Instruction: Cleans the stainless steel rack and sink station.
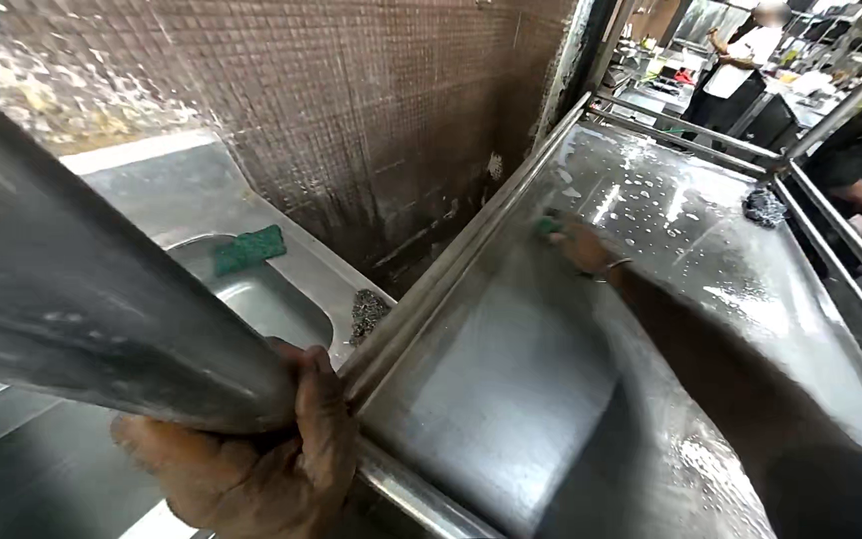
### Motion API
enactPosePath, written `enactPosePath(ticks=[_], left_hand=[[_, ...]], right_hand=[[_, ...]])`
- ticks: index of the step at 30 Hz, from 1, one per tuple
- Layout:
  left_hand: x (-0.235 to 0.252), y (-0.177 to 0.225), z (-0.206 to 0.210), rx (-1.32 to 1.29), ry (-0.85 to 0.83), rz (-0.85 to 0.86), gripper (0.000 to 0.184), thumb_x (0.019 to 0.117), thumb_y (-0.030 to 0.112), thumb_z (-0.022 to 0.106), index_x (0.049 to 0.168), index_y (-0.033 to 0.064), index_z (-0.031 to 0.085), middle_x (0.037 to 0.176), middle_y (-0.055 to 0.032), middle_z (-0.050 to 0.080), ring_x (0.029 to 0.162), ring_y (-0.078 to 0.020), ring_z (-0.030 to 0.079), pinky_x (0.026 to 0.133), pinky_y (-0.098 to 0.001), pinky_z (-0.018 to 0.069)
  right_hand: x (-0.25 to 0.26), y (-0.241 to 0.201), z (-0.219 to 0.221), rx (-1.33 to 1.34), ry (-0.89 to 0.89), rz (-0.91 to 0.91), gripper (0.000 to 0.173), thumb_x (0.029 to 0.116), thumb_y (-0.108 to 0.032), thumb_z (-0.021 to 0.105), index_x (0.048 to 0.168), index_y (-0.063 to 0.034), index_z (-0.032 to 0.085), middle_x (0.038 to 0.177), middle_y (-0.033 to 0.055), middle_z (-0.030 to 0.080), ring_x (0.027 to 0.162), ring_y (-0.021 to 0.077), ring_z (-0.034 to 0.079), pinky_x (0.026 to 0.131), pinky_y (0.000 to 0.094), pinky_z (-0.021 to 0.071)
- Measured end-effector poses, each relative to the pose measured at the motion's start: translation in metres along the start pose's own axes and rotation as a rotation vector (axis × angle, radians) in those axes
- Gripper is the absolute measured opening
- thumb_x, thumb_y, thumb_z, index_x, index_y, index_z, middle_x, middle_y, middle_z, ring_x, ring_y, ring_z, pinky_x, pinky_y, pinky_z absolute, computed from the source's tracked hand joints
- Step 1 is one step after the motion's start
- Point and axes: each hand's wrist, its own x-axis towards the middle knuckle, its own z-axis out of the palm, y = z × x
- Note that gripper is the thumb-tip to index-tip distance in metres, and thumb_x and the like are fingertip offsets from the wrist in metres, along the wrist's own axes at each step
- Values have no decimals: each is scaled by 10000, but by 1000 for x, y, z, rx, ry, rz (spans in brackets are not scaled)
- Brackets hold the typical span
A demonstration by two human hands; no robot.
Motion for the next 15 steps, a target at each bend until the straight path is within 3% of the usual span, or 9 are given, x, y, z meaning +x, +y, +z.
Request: enactPosePath(ticks=[2,4,7,9,12,15], left_hand=[[0,-1,0,14,0,23,719,1003,255,629,1408,-206,254,1015,-170,619,814,-114,645,736,-325,586],[0,-3,2,7,14,25,691,1005,275,632,1406,-165,281,1002,-142,624,805,-90,643,733,-306,582],[-3,-4,7,-47,49,9,665,998,259,644,1408,-131,294,1003,-96,629,816,-65,643,744,-282,579],[-3,-2,7,-71,52,15,636,997,265,654,1396,-106,325,988,-64,634,812,-42,639,739,-258,576],[-1,-2,6,-68,60,-1,605,978,243,662,1331,-143,357,970,-85,633,797,-59,645,722,-269,585],[-3,0,4,-73,23,-26,633,969,228,658,1316,-197,342,986,-132,628,821,-85,646,760,-291,585]], right_hand=[[-8,59,-21,-52,119,194,428,1081,-261,521,1424,-11,569,1498,257,516,1382,434,503,1154,606,388],[-22,96,-34,-246,174,414,476,1065,-420,497,1391,-90,604,1447,217,576,1302,442,574,1044,689,452],[-15,63,-30,-313,133,553,511,996,-438,602,1390,-113,612,1411,228,597,1291,451,576,1016,709,459],[-14,19,-6,-262,90,432,534,1007,-399,612,1435,-81,573,1460,243,551,1346,443,531,1084,665,428],[-31,-67,24,-125,1,101,514,1053,-386,548,1474,-91,553,1495,210,541,1395,376,511,1165,569,399],[-97,-162,51,-93,-60,-339,419,1025,-407,579,1336,-148,687,1434,108,616,1391,269,530,1172,476,427]])
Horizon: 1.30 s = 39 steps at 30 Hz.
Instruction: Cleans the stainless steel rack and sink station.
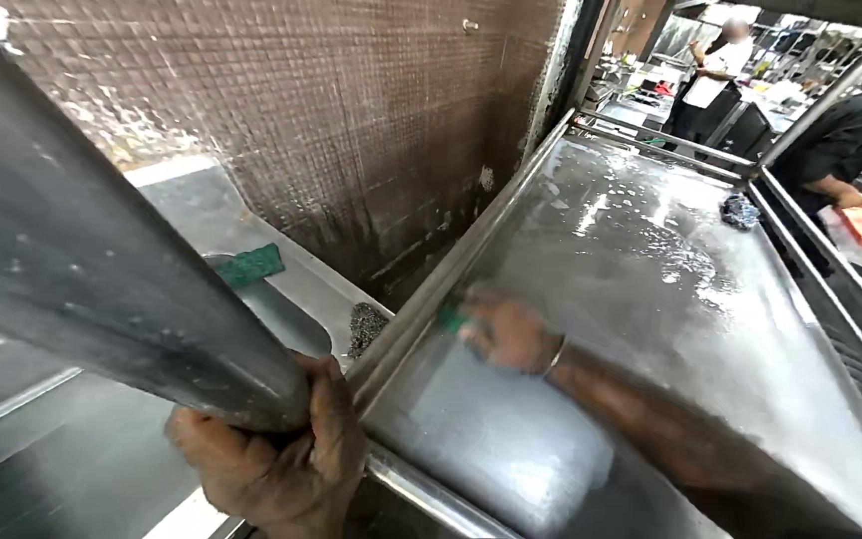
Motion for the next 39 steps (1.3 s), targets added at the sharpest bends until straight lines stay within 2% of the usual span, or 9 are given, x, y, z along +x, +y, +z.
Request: enactPosePath(ticks=[3,6,9,14,18,22,27,31,39], left_hand=[[1,0,-5,-29,-39,3,668,979,247,670,1358,-184,328,1010,-125,636,840,-77,654,780,-292,592],[0,-1,-2,-73,-12,-14,662,974,237,677,1367,-165,326,1009,-94,630,832,-74,647,753,-280,588],[-1,-1,-2,-105,-15,-10,652,978,240,688,1383,-118,324,1001,-38,632,829,-54,649,748,-264,590],[-1,-3,2,-201,18,-9,671,968,227,712,1414,-94,327,1019,-5,640,843,-37,643,754,-250,578],[2,-3,2,-137,12,17,665,972,262,701,1384,-104,327,1009,-18,622,819,-30,632,741,-244,573],[0,-4,1,-119,-1,35,654,986,244,677,1423,-84,318,1022,-29,627,826,-39,637,746,-257,581],[0,-5,1,-72,-5,20,631,989,280,667,1360,-116,344,986,-54,623,795,-44,639,727,-257,583],[-3,-10,3,-118,41,20,678,975,266,694,1361,-156,330,1009,-72,627,833,-42,640,769,-255,575],[-2,-7,4,-162,32,20,617,977,277,696,1361,-82,372,979,-15,623,802,-36,629,739,-252,568]], right_hand=[[-48,-72,4,94,-55,-408,429,1054,-452,450,1318,-228,703,1507,-18,576,1463,205,456,1210,444,390],[-65,-68,9,173,-21,-490,438,1081,-439,406,1293,-205,710,1515,-16,574,1464,218,461,1211,451,390],[-21,-27,12,54,43,-360,396,1075,-375,461,1256,-161,741,1407,-8,659,1370,162,559,1175,393,437],[59,73,10,15,129,-259,368,1042,-356,501,1004,-94,757,1090,84,743,1073,260,693,982,515,532],[60,101,0,36,142,190,410,1063,-376,523,1253,-71,722,1427,134,620,1349,311,565,1136,535,435],[83,90,-7,-74,42,481,351,1038,-359,545,1150,-76,721,1353,145,626,1233,343,622,979,589,532],[14,-7,-1,34,35,-15,305,994,-356,652,1136,-108,761,1261,90,701,1194,245,655,1037,461,536],[-31,-56,12,179,9,-383,382,1051,-436,528,1223,-177,750,1353,13,687,1329,205,591,1148,423,464],[85,121,-14,-68,46,442,332,1031,-286,599,1205,-32,723,1394,244,559,1269,413,572,1035,582,500]])
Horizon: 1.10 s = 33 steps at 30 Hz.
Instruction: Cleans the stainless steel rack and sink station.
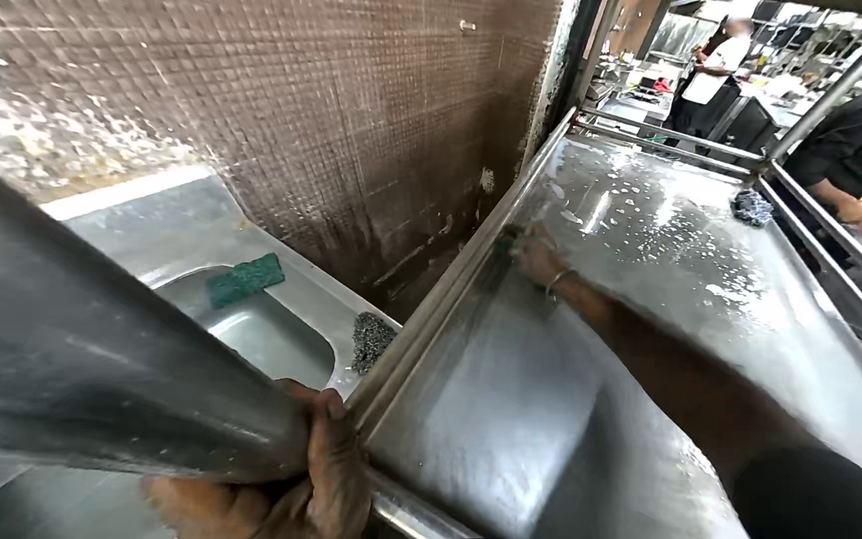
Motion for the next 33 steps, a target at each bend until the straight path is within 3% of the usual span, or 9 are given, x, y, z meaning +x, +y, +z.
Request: enactPosePath(ticks=[4,6,9,12,16,22,25,28,33], left_hand=[[0,4,-2,69,-16,-20,632,980,271,684,1371,-102,356,1001,-45,633,804,-40,644,729,-263,591],[-2,4,-2,85,-6,-35,639,975,269,687,1372,-113,362,1019,-64,631,824,-51,650,746,-266,597],[-3,3,-3,99,-8,-29,631,969,254,686,1356,-132,371,1021,-80,632,852,-49,653,781,-258,593],[-2,1,-4,94,-8,-25,652,966,262,693,1359,-143,366,1002,-88,640,832,-71,656,758,-285,592],[0,3,-4,33,-37,-28,644,978,248,686,1384,-117,344,1017,-39,631,837,-30,644,758,-250,586],[2,5,-2,114,-28,-17,622,974,296,684,1308,-144,398,971,-75,632,804,-27,641,734,-231,585],[1,7,-5,145,-46,-11,620,973,306,684,1296,-147,411,962,-86,642,816,-3,640,758,-201,573],[-1,6,-3,144,-21,-20,628,960,285,696,1302,-159,413,974,-107,643,823,-24,649,765,-221,584],[1,7,-3,130,-32,-22,579,963,273,691,1293,-122,427,978,-74,639,837,-9,646,770,-203,576]], right_hand=[[23,-3,-1,34,-22,120,328,1014,-267,595,1181,-9,707,1364,260,584,1275,415,574,1047,612,478],[-17,-32,3,131,-21,-65,292,999,-224,637,1127,25,721,1348,272,577,1254,401,578,1061,553,485],[-128,-88,2,117,12,-495,274,954,-353,705,1099,-134,785,1228,114,687,1148,254,659,983,438,563],[-197,-125,7,256,-38,-781,336,1016,-432,594,1207,-212,762,1286,27,695,1219,194,632,1034,392,533],[-144,-97,9,138,12,-583,295,1017,-338,622,1179,-138,765,1244,89,691,1164,229,661,984,410,568],[1,-44,-9,-89,-90,47,311,1001,-256,592,1164,-24,721,1304,218,639,1239,395,609,1002,605,506],[-59,-65,4,68,-23,-125,309,1004,-261,631,1168,-13,718,1295,224,642,1212,377,623,1034,555,508],[-161,-108,4,153,-34,-590,311,1007,-375,632,1165,-144,767,1257,54,708,1189,203,654,1031,404,538],[-125,-98,7,143,-21,-591,300,1031,-301,598,1138,-79,770,1241,97,719,1195,243,666,1057,433,524]])
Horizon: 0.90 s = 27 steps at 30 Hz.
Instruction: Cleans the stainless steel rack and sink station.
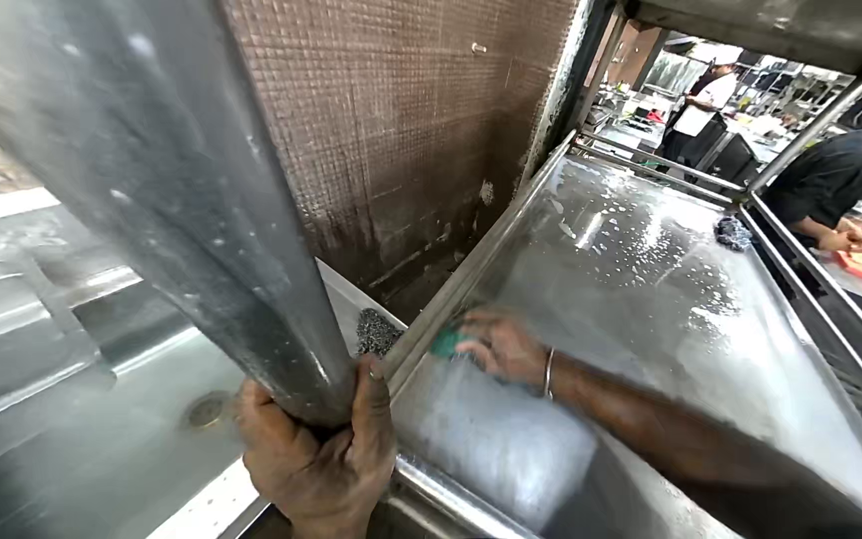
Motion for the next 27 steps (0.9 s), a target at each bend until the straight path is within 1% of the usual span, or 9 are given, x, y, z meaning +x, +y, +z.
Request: enactPosePath(ticks=[5,7,9,11,13,15,18,22,27], left_hand=[[1,0,-2,-1,-36,17,600,972,312,685,1294,-132,442,976,-105,642,832,-34,655,780,-240,590],[2,1,-2,21,-29,4,593,965,312,687,1295,-124,455,979,-110,655,835,-30,664,776,-236,597],[2,2,-1,54,-13,-13,591,954,305,685,1297,-126,473,985,-135,662,841,-45,665,786,-246,588],[0,5,0,77,-6,-37,609,948,316,684,1303,-135,480,1006,-156,662,862,-52,665,808,-247,580],[0,6,1,74,7,-58,611,942,316,688,1306,-129,483,1015,-146,665,877,-42,663,816,-236,576],[0,4,0,68,8,-47,610,945,315,688,1304,-133,482,1019,-141,667,884,-49,666,821,-251,580],[1,1,-1,40,-2,-19,604,957,295,694,1321,-130,468,1040,-122,665,908,-30,664,843,-235,580],[4,1,-5,53,-61,-20,575,977,289,665,1363,-76,445,1028,-116,655,860,-77,668,792,-297,596],[7,14,-12,94,-157,-91,550,999,257,658,1405,-23,415,1037,-119,659,855,-121,680,789,-329,598]], right_hand=[[61,110,-16,-209,-72,545,295,1022,-258,551,1181,-87,730,1241,181,692,1177,384,653,956,636,522],[68,110,-13,-198,-26,621,297,1003,-264,584,1171,-67,730,1251,195,682,1192,389,641,980,631,511],[52,69,-10,-129,-21,519,303,999,-269,621,1153,-32,729,1223,210,688,1168,383,651,997,598,513],[12,8,-2,-19,-25,229,262,983,-263,677,1087,-34,751,1127,156,729,1052,303,703,960,507,563],[-24,-57,1,105,-89,-85,265,997,-296,649,1131,-107,776,1228,59,735,1174,212,676,1052,435,529],[-36,-82,8,213,-64,-266,278,1010,-272,585,1128,-123,788,1257,44,732,1255,230,640,1109,430,490],[-24,-62,14,130,11,-277,297,1038,-328,586,1136,-127,782,1247,28,730,1238,182,646,1092,370,510],[5,-28,19,-26,100,-225,282,1006,-342,606,1079,-142,791,1181,24,752,1103,224,699,918,463,574],[-24,-54,10,-68,108,-60,304,1010,-337,623,1195,-138,761,1294,63,701,1210,250,656,1024,459,541]])
